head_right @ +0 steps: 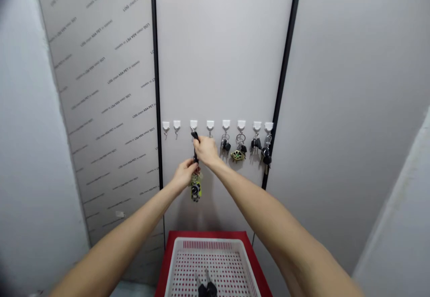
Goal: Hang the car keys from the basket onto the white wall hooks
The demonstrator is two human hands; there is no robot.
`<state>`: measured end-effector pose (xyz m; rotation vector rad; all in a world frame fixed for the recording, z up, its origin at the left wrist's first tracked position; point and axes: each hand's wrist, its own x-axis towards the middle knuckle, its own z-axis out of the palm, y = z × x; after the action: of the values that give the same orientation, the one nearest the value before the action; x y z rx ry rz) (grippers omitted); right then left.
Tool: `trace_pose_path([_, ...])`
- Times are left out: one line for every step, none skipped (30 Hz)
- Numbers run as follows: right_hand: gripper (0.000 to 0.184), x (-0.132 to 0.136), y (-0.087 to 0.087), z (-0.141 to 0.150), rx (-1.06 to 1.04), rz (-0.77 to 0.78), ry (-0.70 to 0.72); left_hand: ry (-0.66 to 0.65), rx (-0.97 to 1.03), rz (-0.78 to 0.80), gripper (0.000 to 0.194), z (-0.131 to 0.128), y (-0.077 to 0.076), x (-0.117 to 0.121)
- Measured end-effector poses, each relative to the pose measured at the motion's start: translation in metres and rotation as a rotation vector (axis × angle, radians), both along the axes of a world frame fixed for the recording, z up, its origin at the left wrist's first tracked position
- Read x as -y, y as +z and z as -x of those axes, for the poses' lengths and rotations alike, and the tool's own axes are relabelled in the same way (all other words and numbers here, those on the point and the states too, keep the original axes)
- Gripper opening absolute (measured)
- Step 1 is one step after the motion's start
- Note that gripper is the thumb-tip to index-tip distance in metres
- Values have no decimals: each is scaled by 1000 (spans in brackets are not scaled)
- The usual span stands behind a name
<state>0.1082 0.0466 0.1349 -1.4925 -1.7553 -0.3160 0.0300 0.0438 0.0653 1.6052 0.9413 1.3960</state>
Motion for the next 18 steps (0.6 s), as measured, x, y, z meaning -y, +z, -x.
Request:
trace_pose_path([32, -5, 7, 2, 12, 15, -32, -6, 26, 18, 10, -1, 7, -5])
trace_pose_path([33, -10, 14, 4, 19, 34, -59, -12, 52, 36, 11, -2, 13, -9])
trace_pose_path([34, -15, 19, 6, 28, 54, -83, -15, 71, 52, 12, -2, 18, -12])
trace_pose_path([34, -19, 22, 8, 40, 75, -103, -16, 82, 64, 13, -3, 22, -13])
trace_pose_path([35, -22, 25, 9, 53, 97, -120, -16, 84, 73, 14, -3, 24, -14])
trace_pose_path([34, -26, 25, 11, 69, 122, -134, -15, 80, 78, 14, -3, 24, -15])
trace_pose_path([34, -28, 25, 13, 84, 147, -148, -15, 72, 83, 14, -3, 24, -16])
trace_pose_path([33, -30, 24, 14, 98, 173, -160, -14, 62, 89, 14, -3, 21, -16])
trace_pose_path([33, -31, 22, 15, 109, 199, -171, -12, 50, 95, 14, -2, 19, -17])
trace_pose_path([33, -32, 19, 16, 118, 221, -181, -9, 37, 99, 15, -2, 15, -18])
trace_pose_path([33, -32, 16, 17, 126, 237, -190, -3, 23, 101, 15, -1, 11, -19])
trace_pose_path([34, -32, 13, 17, 135, 248, -195, 7, 10, 99, 15, 0, 8, -20])
trace_pose_path([35, -32, 10, 17, 144, 255, -195, 21, -2, 93, 15, 1, 5, -21])
trace_pose_path([35, -31, 7, 17, 158, 260, -191, 39, -13, 85, 14, 3, 2, -23])
trace_pose_path([36, -29, 4, 16, 174, 261, -182, 60, -22, 74, 14, 5, -1, -24])
trace_pose_path([37, -27, 0, 14, 193, 262, -167, 81, -29, 64, 16, 8, -4, -24])
trace_pose_path([37, -24, -5, 12, 211, 264, -146, 99, -36, 58, 19, 11, -7, -25])
trace_pose_path([37, -20, -10, 10, 228, 263, -118, 111, -41, 59, 22, 15, -10, -24])
